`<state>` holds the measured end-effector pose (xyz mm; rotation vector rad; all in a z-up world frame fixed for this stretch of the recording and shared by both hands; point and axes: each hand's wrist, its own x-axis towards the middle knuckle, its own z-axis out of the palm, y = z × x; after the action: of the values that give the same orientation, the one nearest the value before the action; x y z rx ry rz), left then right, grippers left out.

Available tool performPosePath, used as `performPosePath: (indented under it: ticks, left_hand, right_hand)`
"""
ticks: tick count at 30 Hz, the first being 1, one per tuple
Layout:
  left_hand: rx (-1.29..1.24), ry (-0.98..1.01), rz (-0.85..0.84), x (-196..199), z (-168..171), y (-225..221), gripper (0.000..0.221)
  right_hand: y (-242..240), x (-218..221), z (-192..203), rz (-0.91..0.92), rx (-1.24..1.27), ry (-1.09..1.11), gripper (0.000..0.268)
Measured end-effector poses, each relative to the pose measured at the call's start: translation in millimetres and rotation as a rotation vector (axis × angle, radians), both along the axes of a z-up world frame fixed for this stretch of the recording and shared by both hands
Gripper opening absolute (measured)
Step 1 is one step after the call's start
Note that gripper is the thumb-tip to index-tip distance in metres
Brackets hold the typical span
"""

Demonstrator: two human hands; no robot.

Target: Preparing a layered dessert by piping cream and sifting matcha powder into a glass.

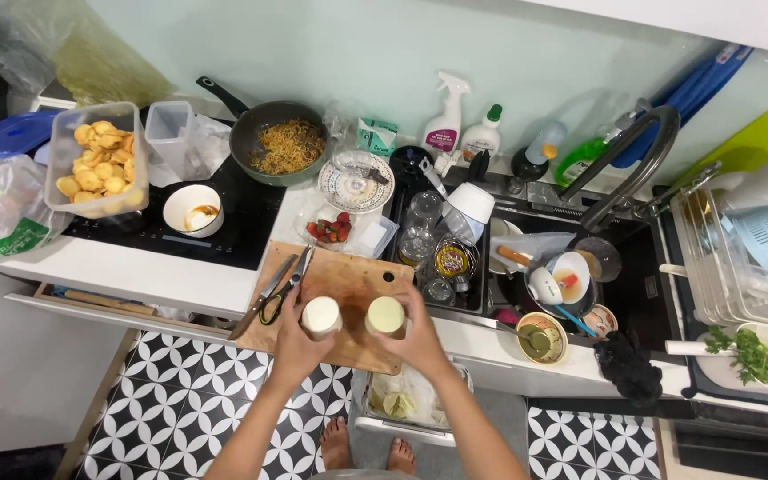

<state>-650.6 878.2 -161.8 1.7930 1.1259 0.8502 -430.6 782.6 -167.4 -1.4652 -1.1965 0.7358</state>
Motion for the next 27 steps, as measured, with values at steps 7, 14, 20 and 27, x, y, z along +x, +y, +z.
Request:
performPosePath:
  ticks: [7,14,20,27]
  left_hand:
    - [0.154,-0.042,0.082,0.4,-24.7,-3.7,0.1]
    - [0.291,-0.015,0.091,12.7,-37.8,-36.9,0.067]
    - [0.15,-0.204,-0.622,207.1,-20.4,-172.2,0.033]
    - [0.53,0.235,-0.897,489.9,-135.5,-282.8,0.026]
  right_hand:
    - [6.5,-15.2,-33.6,-0.092,-0.101,-0.074,0.109]
    - [-135.9,97.4,-20.1,-0.317,-0.215,-0.68,0.05]
    - [-275.5,263.1,-47.4,-0.985,-0.397,-0.746,0.054]
    - [-319.0,346.4,-149.4,-0.854,-0.243,-0.789,0.039]
